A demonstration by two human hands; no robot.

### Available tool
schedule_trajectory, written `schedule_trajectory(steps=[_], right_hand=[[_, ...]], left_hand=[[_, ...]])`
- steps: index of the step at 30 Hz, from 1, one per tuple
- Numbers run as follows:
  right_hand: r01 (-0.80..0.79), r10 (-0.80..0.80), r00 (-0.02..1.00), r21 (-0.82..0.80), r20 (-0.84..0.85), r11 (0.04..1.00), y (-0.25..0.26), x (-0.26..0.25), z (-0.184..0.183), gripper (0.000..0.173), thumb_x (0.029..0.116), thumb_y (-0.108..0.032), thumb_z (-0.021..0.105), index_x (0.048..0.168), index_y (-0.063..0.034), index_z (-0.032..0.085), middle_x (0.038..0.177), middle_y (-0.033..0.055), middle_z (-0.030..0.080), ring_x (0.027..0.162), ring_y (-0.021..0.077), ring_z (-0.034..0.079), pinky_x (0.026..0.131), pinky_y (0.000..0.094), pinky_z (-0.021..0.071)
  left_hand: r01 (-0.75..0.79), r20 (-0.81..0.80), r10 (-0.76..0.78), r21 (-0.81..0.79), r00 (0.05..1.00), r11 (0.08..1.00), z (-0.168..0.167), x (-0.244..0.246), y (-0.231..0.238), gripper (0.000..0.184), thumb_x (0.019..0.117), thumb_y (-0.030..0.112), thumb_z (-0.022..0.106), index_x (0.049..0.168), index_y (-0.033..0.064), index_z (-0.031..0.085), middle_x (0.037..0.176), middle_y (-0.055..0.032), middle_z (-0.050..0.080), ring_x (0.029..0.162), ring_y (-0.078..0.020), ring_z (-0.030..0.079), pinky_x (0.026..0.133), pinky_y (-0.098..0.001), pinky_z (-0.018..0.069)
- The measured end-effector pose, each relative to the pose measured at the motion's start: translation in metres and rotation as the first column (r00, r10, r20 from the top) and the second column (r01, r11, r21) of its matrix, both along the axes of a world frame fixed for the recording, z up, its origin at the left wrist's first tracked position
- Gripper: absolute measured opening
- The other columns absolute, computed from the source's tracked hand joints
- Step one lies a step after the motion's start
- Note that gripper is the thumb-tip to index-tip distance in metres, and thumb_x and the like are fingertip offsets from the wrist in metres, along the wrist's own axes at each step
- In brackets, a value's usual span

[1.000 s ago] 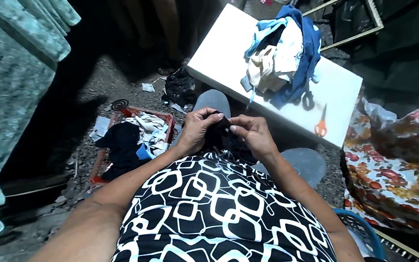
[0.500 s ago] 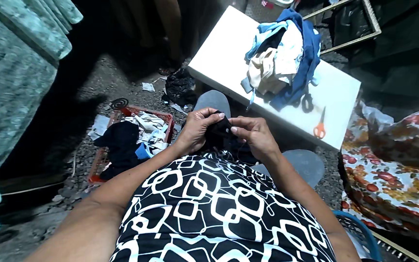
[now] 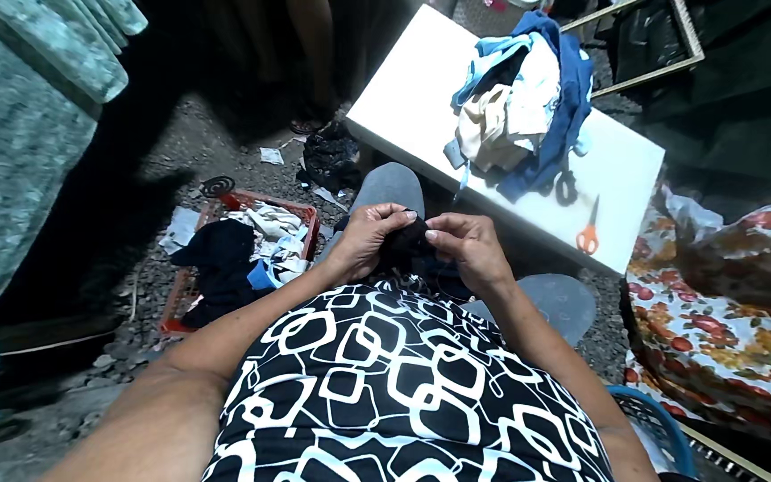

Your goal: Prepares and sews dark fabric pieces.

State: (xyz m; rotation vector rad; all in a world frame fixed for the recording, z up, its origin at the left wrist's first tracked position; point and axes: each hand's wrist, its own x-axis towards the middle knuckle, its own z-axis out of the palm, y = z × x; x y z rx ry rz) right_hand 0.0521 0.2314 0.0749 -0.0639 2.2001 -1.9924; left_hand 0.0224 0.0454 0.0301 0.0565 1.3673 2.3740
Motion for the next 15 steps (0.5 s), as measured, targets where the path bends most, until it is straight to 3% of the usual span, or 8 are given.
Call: schedule_trajectory(steps=[6, 15], right_hand=[[-0.023, 0.022, 1.000, 0.064, 0.019, 0.998, 0.0039, 0.0004, 0.0040, 0.014, 0.0934, 0.004, 0.064, 0.103, 0.0023, 0.073, 0.081, 0.0020, 0.070, 0.057, 0.0020, 0.053, 0.051, 0.0177, 0.0438], [-0.017, 0.015, 0.999, 0.068, 0.028, 0.998, 0.0035, 0.0003, 0.0051, 0.014, 0.0941, 0.004, 0.063, 0.104, 0.0025, 0.073, 0.082, 0.0025, 0.070, 0.057, 0.0019, 0.052, 0.051, 0.0176, 0.0426]], left_hand=[[-0.123, -0.262, 0.087, -0.126, 0.961, 0.984, -0.0037, -0.0026, -0.0034, 0.008, 0.0980, 0.005, 0.064, 0.097, 0.0013, 0.072, 0.082, -0.0025, 0.070, 0.075, -0.0084, 0.066, 0.072, -0.0269, 0.0574], [-0.241, -0.417, 0.166, -0.135, 0.894, 0.961, -0.0057, -0.0011, -0.0038, 0.004, 0.0922, 0.000, 0.069, 0.096, 0.0005, 0.072, 0.085, -0.0034, 0.072, 0.079, -0.0085, 0.068, 0.075, -0.0258, 0.0582]])
